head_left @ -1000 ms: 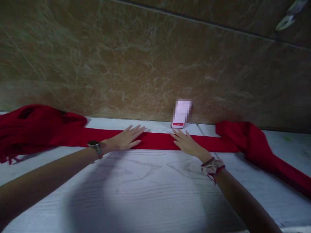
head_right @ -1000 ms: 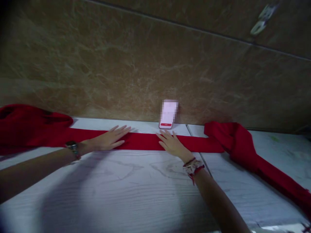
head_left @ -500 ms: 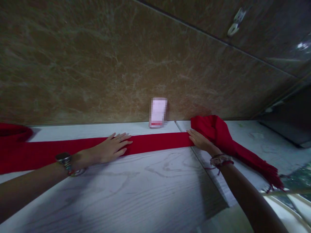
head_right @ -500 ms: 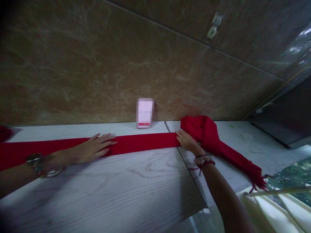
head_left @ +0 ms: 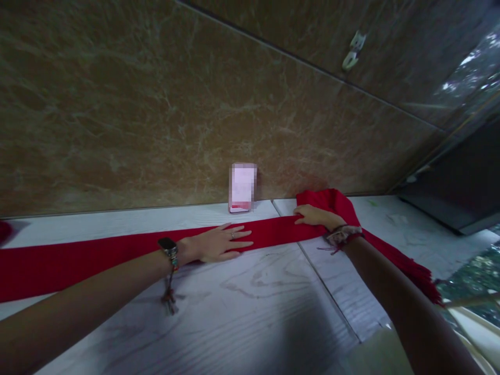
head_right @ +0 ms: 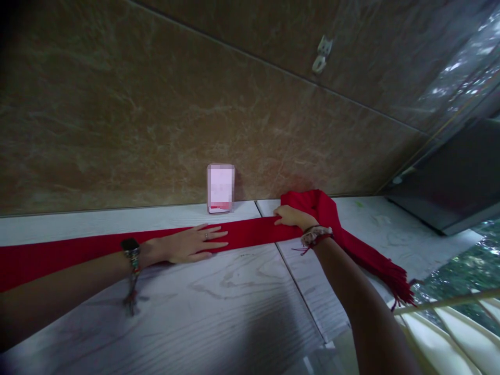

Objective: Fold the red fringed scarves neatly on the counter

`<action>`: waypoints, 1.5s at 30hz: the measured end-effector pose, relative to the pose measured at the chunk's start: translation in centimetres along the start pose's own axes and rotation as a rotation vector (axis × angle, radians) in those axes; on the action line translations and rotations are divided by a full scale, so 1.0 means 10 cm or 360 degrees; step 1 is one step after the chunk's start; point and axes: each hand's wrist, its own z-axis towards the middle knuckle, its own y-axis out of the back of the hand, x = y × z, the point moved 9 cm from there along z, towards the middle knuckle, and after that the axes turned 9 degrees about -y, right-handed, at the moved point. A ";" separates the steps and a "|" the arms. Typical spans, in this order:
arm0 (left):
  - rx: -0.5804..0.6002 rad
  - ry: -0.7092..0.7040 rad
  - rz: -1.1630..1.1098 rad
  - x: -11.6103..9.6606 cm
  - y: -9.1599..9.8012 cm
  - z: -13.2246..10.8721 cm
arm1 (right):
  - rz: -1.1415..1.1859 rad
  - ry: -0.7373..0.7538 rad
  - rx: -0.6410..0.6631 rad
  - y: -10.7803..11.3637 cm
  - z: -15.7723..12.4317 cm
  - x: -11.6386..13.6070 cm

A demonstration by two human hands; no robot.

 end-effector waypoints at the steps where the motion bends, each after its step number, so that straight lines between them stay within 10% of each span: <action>1: -0.0006 0.0005 -0.0017 0.01 0.00 0.00 | -0.0014 -0.0013 -0.0030 0.07 -0.04 0.00; 12: -0.0086 0.0076 -0.0094 0.27 0.08 0.21 | -0.0414 -0.0150 -0.0219 0.81 -0.55 0.34; 26: -0.0289 0.0244 -0.0039 0.42 0.29 0.00 | 0.0476 0.0526 0.0275 0.38 -0.98 1.95; 33: -0.0376 0.0412 0.0013 0.45 0.27 -0.05 | 0.0504 0.0503 -0.0268 0.24 -0.52 1.55; 45: -0.0028 0.0731 0.0022 0.51 -0.04 -0.49 | 0.0161 0.0540 -0.0363 -0.13 -0.44 1.69</action>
